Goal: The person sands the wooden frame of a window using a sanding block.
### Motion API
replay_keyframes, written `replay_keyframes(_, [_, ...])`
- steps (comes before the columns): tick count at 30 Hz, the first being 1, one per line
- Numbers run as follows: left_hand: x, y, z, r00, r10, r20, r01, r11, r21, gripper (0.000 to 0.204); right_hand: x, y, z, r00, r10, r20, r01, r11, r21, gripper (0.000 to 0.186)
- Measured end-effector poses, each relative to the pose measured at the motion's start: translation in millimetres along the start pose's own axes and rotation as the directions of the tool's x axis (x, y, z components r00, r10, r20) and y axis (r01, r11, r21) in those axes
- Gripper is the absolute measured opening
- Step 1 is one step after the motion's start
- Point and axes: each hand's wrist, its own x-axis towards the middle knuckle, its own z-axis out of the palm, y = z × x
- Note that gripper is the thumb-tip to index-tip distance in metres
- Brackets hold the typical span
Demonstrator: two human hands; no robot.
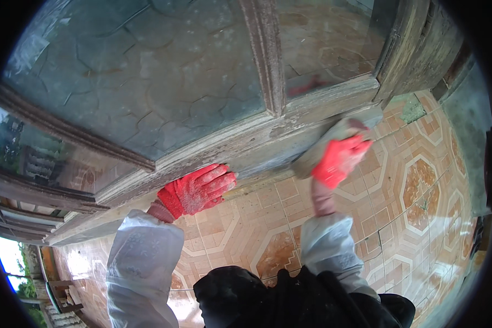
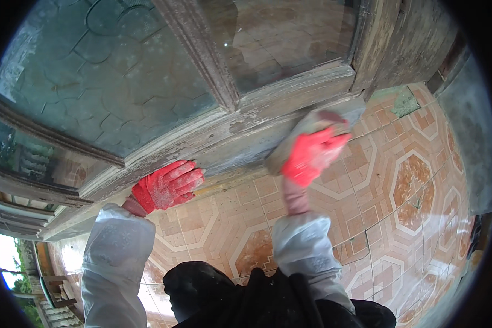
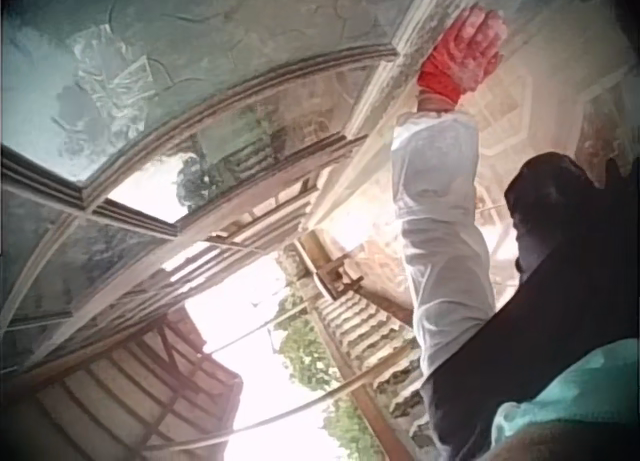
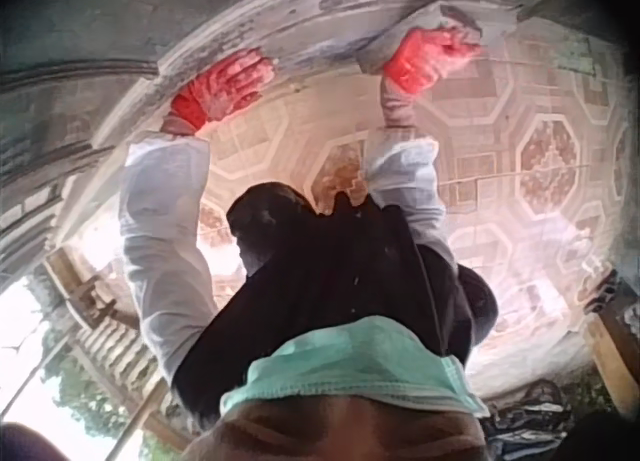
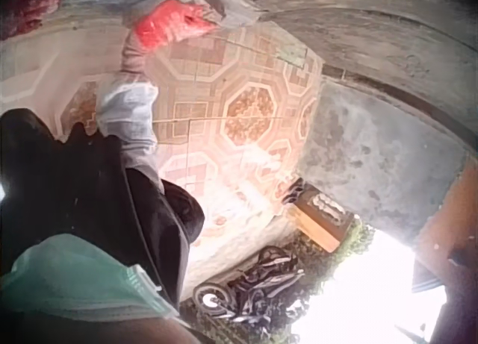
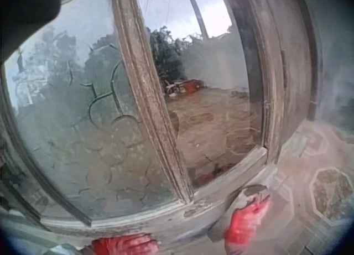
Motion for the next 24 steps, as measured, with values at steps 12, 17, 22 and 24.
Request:
replay_keyframes(12, [2,28,-23,0.916,-0.276,-0.29,0.206,0.946,-0.249,0.045,-14,-9,-14,0.972,-0.125,0.198,0.089,0.979,0.182,0.038])
replay_keyframes(17, [0,81,-101,0.425,-0.874,-0.234,0.289,0.377,-0.88,0.037,-173,-34,-59,0.721,-0.425,0.548,0.217,0.889,0.403,0.056])
replay_keyframes(22, [-24,102,-175,0.054,-0.985,-0.167,-0.332,0.14,-0.933,0.047,-70,-17,-17,0.958,-0.151,0.242,0.128,0.986,0.108,0.029])
replay_keyframes(24, [-31,123,-183,-0.003,-0.99,-0.138,-0.431,0.126,-0.894,0.05,-20,-22,-6,0.991,0.038,0.127,-0.02,0.99,-0.139,0.028])
